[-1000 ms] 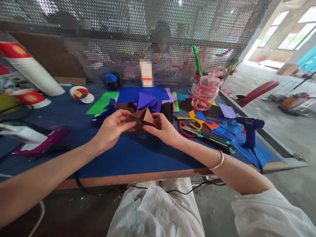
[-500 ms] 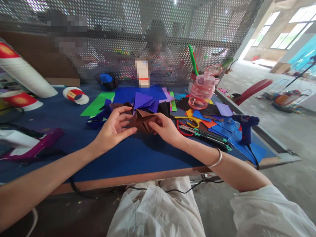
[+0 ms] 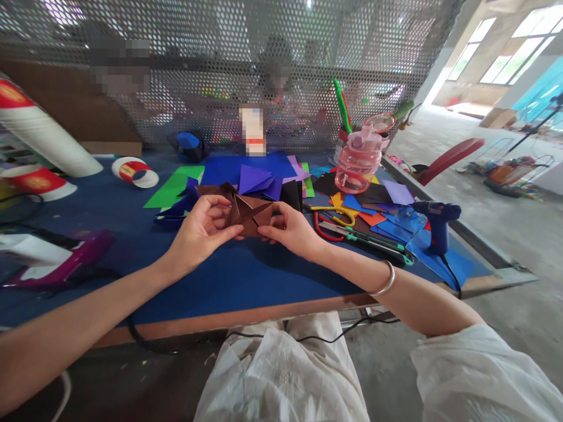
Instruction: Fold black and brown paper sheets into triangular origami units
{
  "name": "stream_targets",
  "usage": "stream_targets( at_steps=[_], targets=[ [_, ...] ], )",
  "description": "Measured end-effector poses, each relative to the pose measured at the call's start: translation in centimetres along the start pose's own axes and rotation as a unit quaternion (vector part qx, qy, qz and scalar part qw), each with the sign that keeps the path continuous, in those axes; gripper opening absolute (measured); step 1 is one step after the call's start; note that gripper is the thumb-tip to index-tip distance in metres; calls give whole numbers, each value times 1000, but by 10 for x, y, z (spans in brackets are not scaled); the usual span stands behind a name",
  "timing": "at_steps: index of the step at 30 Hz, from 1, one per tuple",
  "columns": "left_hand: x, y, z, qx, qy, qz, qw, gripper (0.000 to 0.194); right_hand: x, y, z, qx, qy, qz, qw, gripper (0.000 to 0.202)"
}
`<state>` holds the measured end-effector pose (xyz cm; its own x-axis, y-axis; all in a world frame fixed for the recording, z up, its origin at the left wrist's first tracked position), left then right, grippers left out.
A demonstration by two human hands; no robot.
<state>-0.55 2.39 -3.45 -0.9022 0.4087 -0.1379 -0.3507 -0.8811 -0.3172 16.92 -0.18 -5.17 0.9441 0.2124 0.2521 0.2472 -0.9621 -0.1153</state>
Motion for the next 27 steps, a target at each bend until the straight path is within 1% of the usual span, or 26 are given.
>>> stream_targets(
  at_steps=[3,6,7,9,11,13,18,27],
  targets=[
    [-1,1,2,-8,0,-10,1000,53,4,-1,2,-6,2,17,1000,46],
    [-1,2,9,-35,-27,-11,999,56,7,-2,2,-4,3,26,1000,47],
    [-1,2,11,-44,-40,-10,998,53,7,-2,2,-3,4,27,1000,47],
    [-1,3,15,-53,-73,-11,996,40,8,-2,2,-1,6,27,1000,47],
    [-2,4,16,-44,-106,-19,993,27,8,-2,2,1,11,25,1000,47],
    [-3,4,15,-31,-127,-26,991,25,7,-2,2,4,15,22,1000,48],
    [-2,5,10,-13,-108,-19,994,29,6,-1,2,13,27,21,999,47],
    [-1,4,7,-3,-87,-13,996,26,6,-1,-1,19,43,21,999,43]
  ],
)
Point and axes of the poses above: each hand's wrist, its own y-axis away from the middle knuckle, its own x-axis out of the back of the hand, z = x × y, the point moved 6 cm from there along -y, towards the middle knuckle, and after that the axes turned 13 degrees about y, right-handed, at the moved point
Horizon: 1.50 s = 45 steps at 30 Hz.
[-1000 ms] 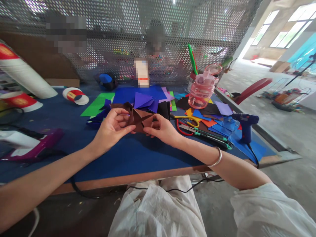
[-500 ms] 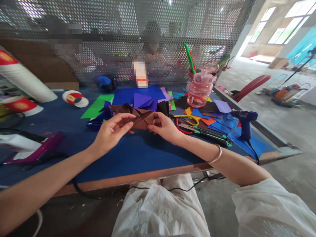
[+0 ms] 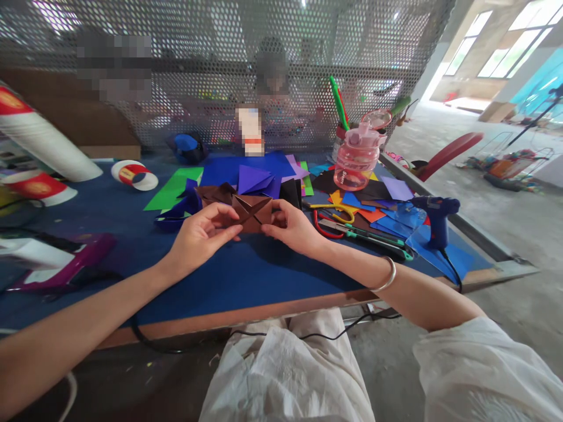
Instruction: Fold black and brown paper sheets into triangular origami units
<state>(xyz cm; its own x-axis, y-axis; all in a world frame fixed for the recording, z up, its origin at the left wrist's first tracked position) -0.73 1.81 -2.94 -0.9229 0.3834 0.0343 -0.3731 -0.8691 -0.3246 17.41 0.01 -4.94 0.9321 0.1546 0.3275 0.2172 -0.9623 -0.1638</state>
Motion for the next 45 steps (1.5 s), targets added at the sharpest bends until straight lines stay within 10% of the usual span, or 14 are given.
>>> stream_targets(
  at_steps=[21,45],
  targets=[
    [0,-1,8,-52,-16,21,998,51,-11,2,2,-54,-10,-19,998,27],
    [10,-6,11,-27,-115,22,993,28,-20,8,-5,-26,11,-80,996,37]
  ],
)
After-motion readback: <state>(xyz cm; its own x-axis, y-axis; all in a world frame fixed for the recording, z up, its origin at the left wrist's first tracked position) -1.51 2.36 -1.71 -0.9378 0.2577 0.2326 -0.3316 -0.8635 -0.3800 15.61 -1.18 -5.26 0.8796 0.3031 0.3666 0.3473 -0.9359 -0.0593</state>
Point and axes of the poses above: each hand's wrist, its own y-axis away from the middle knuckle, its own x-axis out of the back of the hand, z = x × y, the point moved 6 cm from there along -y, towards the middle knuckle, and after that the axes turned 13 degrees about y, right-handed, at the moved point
